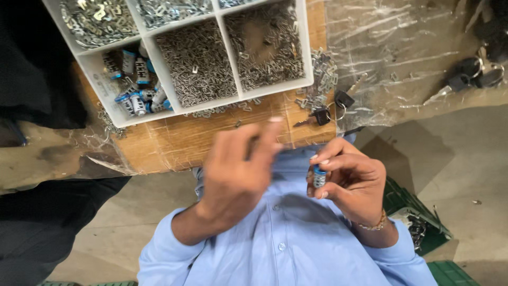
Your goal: The person assembles small cylindrical key components by inserting metal pins into a blue and silver housing. They repeatedly pick up pins from a compartmentalized tray and insert them into the cylinder, then place the assembled units into a separate compartment. The process is continuous and repetitive throughout the clip.
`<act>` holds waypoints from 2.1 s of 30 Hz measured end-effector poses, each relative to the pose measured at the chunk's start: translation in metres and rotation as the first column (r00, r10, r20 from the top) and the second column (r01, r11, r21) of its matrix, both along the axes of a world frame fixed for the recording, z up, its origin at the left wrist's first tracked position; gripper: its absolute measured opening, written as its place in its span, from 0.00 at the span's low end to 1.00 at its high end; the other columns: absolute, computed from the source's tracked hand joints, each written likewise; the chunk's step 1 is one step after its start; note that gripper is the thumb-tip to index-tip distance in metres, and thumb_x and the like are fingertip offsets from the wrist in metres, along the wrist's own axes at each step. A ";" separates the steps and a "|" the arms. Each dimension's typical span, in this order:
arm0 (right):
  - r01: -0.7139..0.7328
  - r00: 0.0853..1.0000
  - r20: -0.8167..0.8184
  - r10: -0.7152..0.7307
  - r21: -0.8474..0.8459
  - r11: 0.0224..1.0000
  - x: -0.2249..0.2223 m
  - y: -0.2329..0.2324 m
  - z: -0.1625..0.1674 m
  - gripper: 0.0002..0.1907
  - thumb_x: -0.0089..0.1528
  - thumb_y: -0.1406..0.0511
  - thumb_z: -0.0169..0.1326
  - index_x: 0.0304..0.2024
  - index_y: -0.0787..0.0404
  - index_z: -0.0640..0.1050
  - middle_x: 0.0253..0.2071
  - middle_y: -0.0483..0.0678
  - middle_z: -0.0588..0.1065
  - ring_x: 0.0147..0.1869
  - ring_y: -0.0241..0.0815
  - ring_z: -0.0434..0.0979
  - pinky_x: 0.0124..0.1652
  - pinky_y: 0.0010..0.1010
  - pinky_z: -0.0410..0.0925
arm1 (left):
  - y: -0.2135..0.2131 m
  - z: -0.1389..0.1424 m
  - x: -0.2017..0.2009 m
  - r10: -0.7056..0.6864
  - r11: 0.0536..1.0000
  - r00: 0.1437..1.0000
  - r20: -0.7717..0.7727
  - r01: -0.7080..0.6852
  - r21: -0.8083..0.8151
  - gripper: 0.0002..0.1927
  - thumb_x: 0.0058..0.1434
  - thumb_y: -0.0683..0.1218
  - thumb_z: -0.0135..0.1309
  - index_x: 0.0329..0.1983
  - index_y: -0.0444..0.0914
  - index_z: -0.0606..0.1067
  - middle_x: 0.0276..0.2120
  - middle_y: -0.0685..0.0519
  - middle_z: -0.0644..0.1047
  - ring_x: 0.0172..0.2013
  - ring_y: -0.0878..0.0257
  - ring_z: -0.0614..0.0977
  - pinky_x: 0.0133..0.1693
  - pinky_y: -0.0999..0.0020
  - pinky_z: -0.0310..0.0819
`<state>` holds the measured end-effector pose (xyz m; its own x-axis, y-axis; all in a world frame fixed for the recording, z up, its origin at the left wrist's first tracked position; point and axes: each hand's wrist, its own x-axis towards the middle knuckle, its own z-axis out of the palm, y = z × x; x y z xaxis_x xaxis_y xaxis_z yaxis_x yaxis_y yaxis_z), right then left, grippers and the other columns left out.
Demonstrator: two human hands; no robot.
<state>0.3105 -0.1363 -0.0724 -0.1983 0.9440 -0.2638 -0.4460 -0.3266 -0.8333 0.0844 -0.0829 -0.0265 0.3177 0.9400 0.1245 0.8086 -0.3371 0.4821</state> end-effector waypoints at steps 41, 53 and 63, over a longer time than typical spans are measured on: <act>-0.055 0.990 0.130 0.058 -0.028 0.998 -0.045 0.004 -0.006 0.21 0.53 0.78 0.69 0.49 0.68 0.81 0.51 0.55 0.76 0.42 0.31 0.76 0.38 0.16 0.71 | -0.017 0.001 -0.028 -0.107 0.993 0.871 0.479 0.113 0.015 0.13 0.61 0.38 0.68 0.46 0.36 0.77 0.41 0.52 0.77 0.40 0.55 0.77 0.42 0.63 0.74; 0.110 0.994 -0.012 -0.110 -0.021 0.994 -0.010 -0.005 -0.008 0.20 0.57 0.75 0.69 0.51 0.67 0.81 0.52 0.55 0.74 0.47 0.43 0.81 0.41 0.29 0.79 | 0.009 0.005 -0.009 -0.103 0.994 0.976 0.191 0.107 -0.010 0.25 0.58 0.39 0.64 0.60 0.38 0.76 0.40 0.51 0.71 0.39 0.55 0.74 0.41 0.61 0.72; 0.074 0.996 -0.048 -0.073 0.007 0.997 -0.006 0.000 -0.004 0.20 0.59 0.76 0.67 0.54 0.67 0.80 0.50 0.56 0.73 0.42 0.45 0.81 0.37 0.30 0.80 | 0.003 0.001 -0.011 -0.073 0.992 0.995 0.070 0.080 -0.094 0.24 0.63 0.44 0.64 0.62 0.36 0.75 0.45 0.47 0.73 0.43 0.51 0.75 0.46 0.59 0.72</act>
<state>0.3042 -0.1366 -0.0766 -0.1404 0.9586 -0.2477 -0.5079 -0.2845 -0.8131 0.0736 -0.0802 -0.0255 0.3831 0.9219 0.0576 0.7474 -0.3460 0.5672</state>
